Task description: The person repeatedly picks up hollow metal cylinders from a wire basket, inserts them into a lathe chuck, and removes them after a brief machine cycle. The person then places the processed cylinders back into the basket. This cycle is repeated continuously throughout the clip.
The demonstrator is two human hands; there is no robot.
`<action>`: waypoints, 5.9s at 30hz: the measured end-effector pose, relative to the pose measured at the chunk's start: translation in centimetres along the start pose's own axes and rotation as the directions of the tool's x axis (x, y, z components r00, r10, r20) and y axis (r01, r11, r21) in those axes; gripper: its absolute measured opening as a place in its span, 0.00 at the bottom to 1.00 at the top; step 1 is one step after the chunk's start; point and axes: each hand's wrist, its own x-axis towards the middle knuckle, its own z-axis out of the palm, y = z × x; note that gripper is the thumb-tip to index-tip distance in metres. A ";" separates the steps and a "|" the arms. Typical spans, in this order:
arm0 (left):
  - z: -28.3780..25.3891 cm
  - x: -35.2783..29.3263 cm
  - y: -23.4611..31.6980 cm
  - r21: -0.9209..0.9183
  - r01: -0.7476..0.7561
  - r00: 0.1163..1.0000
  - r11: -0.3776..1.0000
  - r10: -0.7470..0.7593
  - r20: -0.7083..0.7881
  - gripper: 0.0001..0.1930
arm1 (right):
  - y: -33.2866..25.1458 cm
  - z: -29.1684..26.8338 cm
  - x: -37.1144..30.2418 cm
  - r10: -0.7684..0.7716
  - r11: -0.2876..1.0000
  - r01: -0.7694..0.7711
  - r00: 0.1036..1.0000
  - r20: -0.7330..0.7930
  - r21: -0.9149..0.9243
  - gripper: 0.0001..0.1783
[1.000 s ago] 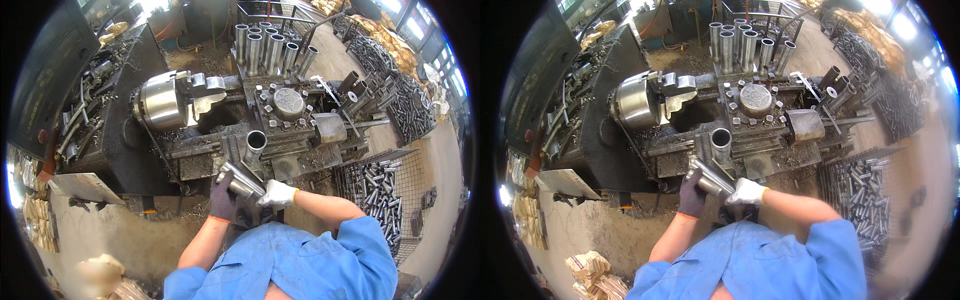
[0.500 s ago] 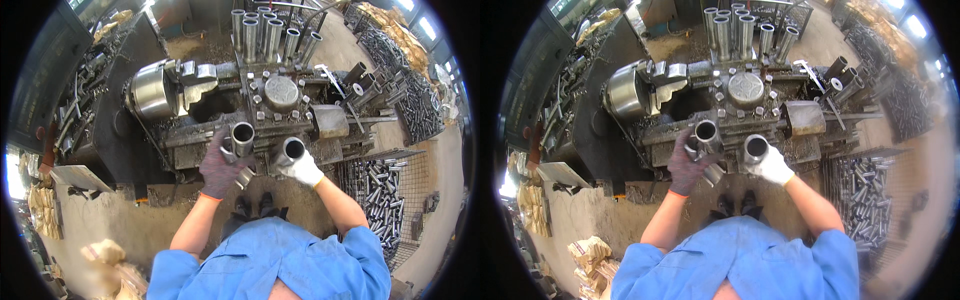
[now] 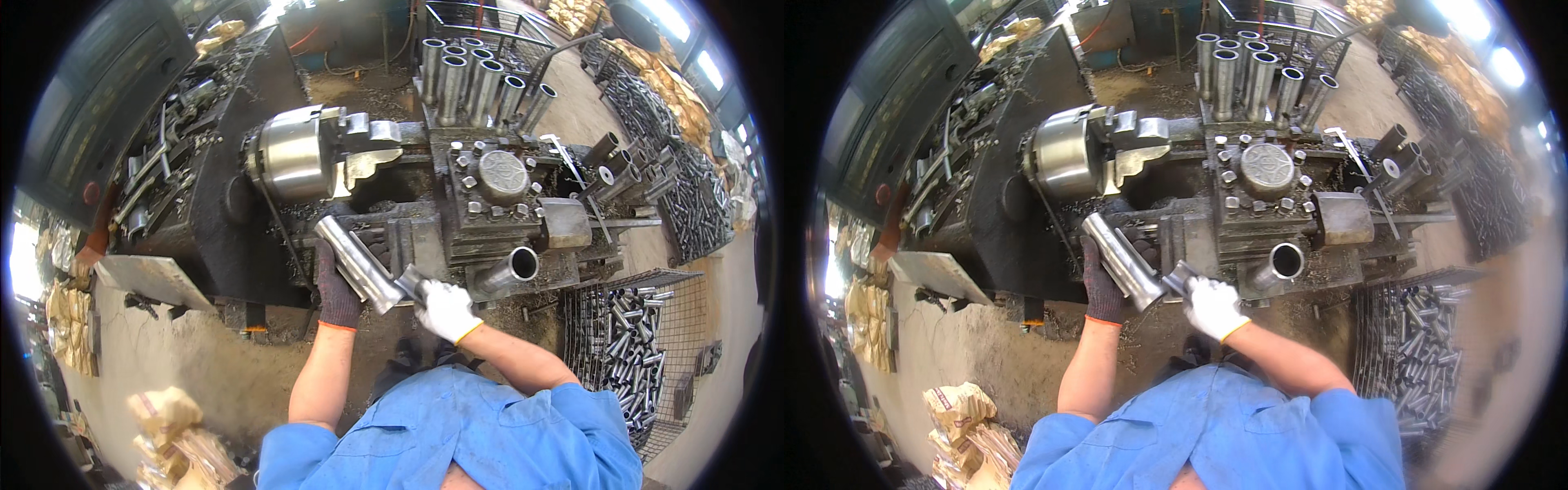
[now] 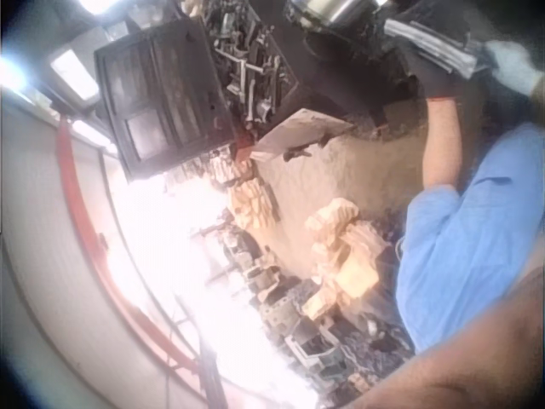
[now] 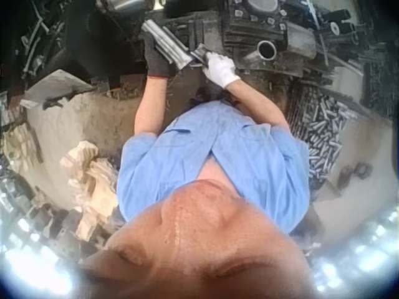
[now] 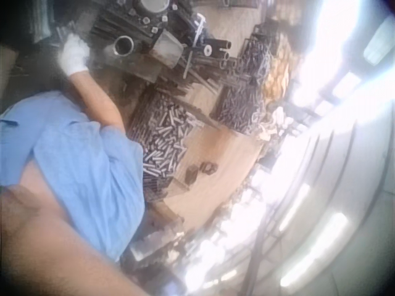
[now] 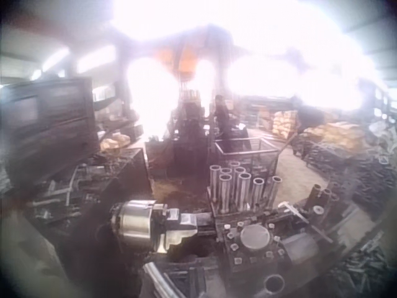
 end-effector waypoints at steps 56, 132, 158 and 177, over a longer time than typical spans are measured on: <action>-23.0 -15.0 9.5 0.420 -0.415 0.462 0.807 0.585 -0.667 0.24 | 11.5 -18.5 31.5 -0.247 0.927 0.357 0.814 0.526 -0.118 0.39; -8.4 -70.6 -63.0 0.544 -0.546 -0.832 0.637 -0.339 -0.439 0.24 | -36.2 12.9 -56.6 -0.428 -0.185 0.355 -0.868 0.250 0.916 0.27; 3.0 -69.6 -75.8 0.662 -0.534 -0.281 0.527 -0.848 0.448 0.27 | -54.5 11.8 -108.8 0.448 -0.449 -0.228 -0.894 -0.003 0.864 0.25; 7.7 -107.5 -55.3 -0.605 0.079 -0.944 0.793 0.254 0.210 0.58 | -64.4 22.9 -111.0 0.507 -0.819 -0.253 -0.742 0.440 0.515 0.22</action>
